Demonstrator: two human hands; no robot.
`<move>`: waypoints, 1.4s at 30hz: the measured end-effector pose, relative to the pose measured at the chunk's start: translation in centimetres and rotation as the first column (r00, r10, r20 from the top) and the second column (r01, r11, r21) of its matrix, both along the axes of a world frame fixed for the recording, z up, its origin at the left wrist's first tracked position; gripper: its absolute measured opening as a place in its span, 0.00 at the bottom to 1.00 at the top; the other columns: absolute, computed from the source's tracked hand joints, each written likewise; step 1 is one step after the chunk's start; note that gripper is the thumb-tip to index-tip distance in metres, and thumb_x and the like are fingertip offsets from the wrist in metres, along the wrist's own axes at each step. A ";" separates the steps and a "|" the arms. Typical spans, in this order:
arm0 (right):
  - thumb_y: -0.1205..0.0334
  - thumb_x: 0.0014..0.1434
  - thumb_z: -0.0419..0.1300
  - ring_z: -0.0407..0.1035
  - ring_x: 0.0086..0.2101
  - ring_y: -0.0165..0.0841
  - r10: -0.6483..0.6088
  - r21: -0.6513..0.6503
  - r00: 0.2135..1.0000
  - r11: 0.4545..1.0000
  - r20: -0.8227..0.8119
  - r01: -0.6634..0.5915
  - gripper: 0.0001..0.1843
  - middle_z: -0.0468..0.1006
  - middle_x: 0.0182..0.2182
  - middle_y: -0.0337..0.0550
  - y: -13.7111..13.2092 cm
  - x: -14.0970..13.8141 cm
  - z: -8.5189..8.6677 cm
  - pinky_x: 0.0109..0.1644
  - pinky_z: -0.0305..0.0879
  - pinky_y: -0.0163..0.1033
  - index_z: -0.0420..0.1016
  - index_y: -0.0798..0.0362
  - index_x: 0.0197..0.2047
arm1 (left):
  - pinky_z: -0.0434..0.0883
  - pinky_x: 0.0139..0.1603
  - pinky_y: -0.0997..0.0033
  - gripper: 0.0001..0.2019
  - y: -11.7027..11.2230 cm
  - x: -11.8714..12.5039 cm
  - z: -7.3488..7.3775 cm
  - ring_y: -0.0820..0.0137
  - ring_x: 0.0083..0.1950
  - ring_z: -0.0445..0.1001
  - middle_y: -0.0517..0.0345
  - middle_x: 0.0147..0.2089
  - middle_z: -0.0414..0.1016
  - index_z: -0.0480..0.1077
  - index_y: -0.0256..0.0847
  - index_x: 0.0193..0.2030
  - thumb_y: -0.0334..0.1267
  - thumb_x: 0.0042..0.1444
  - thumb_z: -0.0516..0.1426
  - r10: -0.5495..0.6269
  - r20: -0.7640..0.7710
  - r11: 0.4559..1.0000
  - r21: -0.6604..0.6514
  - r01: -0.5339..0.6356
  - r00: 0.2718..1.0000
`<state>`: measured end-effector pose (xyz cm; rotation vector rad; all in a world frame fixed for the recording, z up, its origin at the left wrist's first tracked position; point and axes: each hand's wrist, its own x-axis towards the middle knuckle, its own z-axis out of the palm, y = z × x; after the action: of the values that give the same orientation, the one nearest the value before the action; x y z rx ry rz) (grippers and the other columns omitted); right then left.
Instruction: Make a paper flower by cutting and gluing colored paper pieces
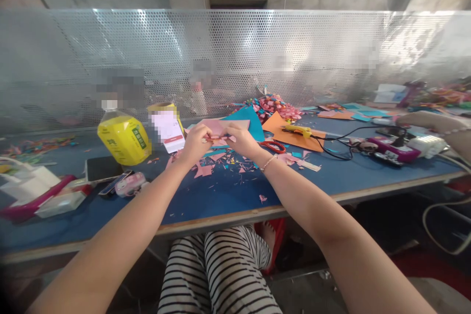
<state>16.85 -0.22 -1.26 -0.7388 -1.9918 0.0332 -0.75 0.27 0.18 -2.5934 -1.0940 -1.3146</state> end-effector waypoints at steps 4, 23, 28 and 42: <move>0.71 0.53 0.50 0.63 0.39 0.33 -0.156 0.275 0.972 0.956 0.173 0.105 0.11 0.71 0.33 0.43 -0.6 0.1 0.2 0.45 0.57 0.41 0.72 0.50 0.33 | 0.59 0.42 0.66 0.08 0.0 -0.2 -0.4 0.67 0.39 0.62 0.57 0.31 0.66 0.61 0.41 0.26 0.23 0.45 0.52 0.082 -0.058 0.961 0.268 -0.064 0.995; 0.70 0.56 0.48 0.63 0.40 0.35 -0.269 0.442 0.912 0.890 0.310 0.112 0.09 0.74 0.38 0.43 -1.0 -0.5 0.3 0.44 0.55 0.41 0.67 0.53 0.37 | 0.60 0.38 0.67 0.06 0.2 -0.6 -0.6 0.69 0.36 0.63 0.59 0.28 0.67 0.61 0.41 0.25 0.29 0.52 0.52 0.150 -0.033 0.856 0.505 -0.113 0.988; 0.71 0.53 0.49 0.63 0.39 0.35 -0.210 0.331 0.936 0.937 0.283 0.110 0.09 0.74 0.36 0.44 -1.5 -0.7 0.4 0.45 0.56 0.42 0.67 0.54 0.36 | 0.59 0.39 0.67 0.06 0.0 -0.6 -0.6 0.69 0.36 0.64 0.58 0.29 0.68 0.62 0.41 0.26 0.28 0.52 0.51 0.176 -0.081 0.861 0.495 -0.114 0.981; 0.73 0.49 0.50 0.65 0.40 0.33 -0.047 0.194 0.997 0.981 0.068 0.033 0.16 0.73 0.35 0.45 -0.8 -1.0 0.2 0.46 0.62 0.41 0.71 0.52 0.40 | 0.61 0.41 0.67 0.05 0.0 -0.2 -0.5 0.68 0.38 0.65 0.58 0.31 0.69 0.62 0.41 0.27 0.29 0.51 0.52 0.162 -0.046 0.911 0.391 -0.132 0.986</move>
<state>15.84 -1.01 -1.09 -0.6624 -2.0143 -0.2103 -0.99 0.30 -0.30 -2.2088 -0.8886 -1.2377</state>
